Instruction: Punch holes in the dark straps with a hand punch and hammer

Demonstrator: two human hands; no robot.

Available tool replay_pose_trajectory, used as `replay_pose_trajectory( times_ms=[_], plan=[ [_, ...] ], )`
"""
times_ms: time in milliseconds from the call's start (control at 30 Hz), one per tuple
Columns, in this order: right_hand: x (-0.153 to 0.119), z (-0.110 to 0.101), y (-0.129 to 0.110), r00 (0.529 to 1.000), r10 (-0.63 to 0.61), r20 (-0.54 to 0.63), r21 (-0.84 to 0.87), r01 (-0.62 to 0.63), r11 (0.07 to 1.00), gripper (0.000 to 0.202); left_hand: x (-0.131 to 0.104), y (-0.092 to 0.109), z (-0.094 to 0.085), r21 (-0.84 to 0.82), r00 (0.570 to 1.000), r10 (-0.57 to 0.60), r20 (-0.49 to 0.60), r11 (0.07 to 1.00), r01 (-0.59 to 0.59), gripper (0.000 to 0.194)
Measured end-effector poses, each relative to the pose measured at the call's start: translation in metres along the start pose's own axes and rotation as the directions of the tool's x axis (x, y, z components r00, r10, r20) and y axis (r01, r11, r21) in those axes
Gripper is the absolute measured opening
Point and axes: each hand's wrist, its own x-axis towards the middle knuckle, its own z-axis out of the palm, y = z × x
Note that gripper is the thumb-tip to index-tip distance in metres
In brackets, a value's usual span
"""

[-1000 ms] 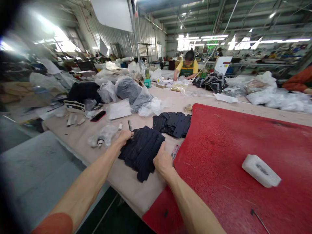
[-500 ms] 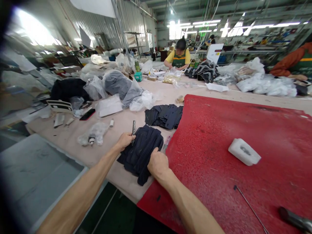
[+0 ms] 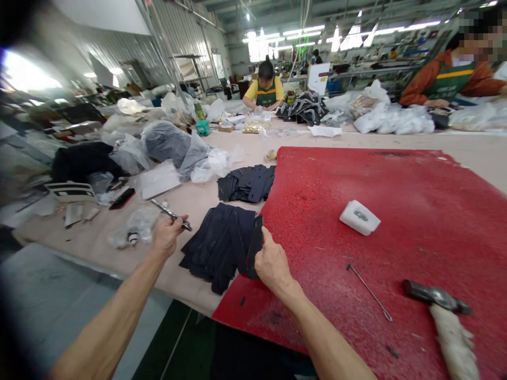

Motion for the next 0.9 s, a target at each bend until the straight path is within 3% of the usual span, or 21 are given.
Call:
replay_pose_trajectory(
  times_ms=[100,200,300,367,467,533,633,767,900],
  plan=[
    [-0.016,-0.017,0.041,0.997,0.077,0.013,0.324,-0.077,0.943,0.067,-0.011,0.006,-0.003,-0.219,0.999,-0.038,0.0,0.975,0.037,0.037],
    [-0.031,-0.023,0.067,0.984,0.151,0.094,0.522,-0.177,0.834,0.068,-0.046,0.018,0.012,-0.297,0.995,-0.062,0.076,0.951,0.082,0.036],
    [-0.04,-0.021,0.076,0.979,0.187,0.085,0.556,-0.202,0.806,0.069,-0.097,0.035,0.041,-0.395,0.963,-0.077,0.258,0.901,0.178,0.036],
    [-0.043,-0.018,0.077,0.979,0.193,0.064,0.535,-0.197,0.822,0.07,-0.131,0.043,0.068,-0.409,0.907,-0.09,0.411,0.871,0.272,0.037],
    [-0.044,-0.018,0.076,0.982,0.172,0.081,0.494,-0.189,0.848,0.068,-0.164,0.04,0.111,-0.382,0.834,-0.096,0.544,0.856,0.348,0.041],
    [-0.046,-0.021,0.076,0.982,0.156,0.105,0.48,-0.187,0.857,0.065,-0.171,0.029,0.137,-0.333,0.824,-0.107,0.556,0.88,0.34,0.044],
    [-0.053,-0.032,0.081,0.981,0.157,0.11,0.483,-0.191,0.855,0.057,-0.165,0.009,0.16,-0.265,0.866,-0.126,0.483,0.922,0.282,0.047],
    [-0.077,-0.055,0.096,0.971,0.231,0.07,0.481,-0.235,0.845,0.05,-0.148,-0.009,0.161,-0.228,0.919,-0.094,0.384,0.954,0.193,0.055],
    [-0.113,-0.067,0.108,0.929,0.369,0.04,0.573,-0.324,0.753,0.05,-0.138,-0.017,0.156,-0.249,0.926,-0.079,0.371,0.952,0.18,0.055]
  ],
)
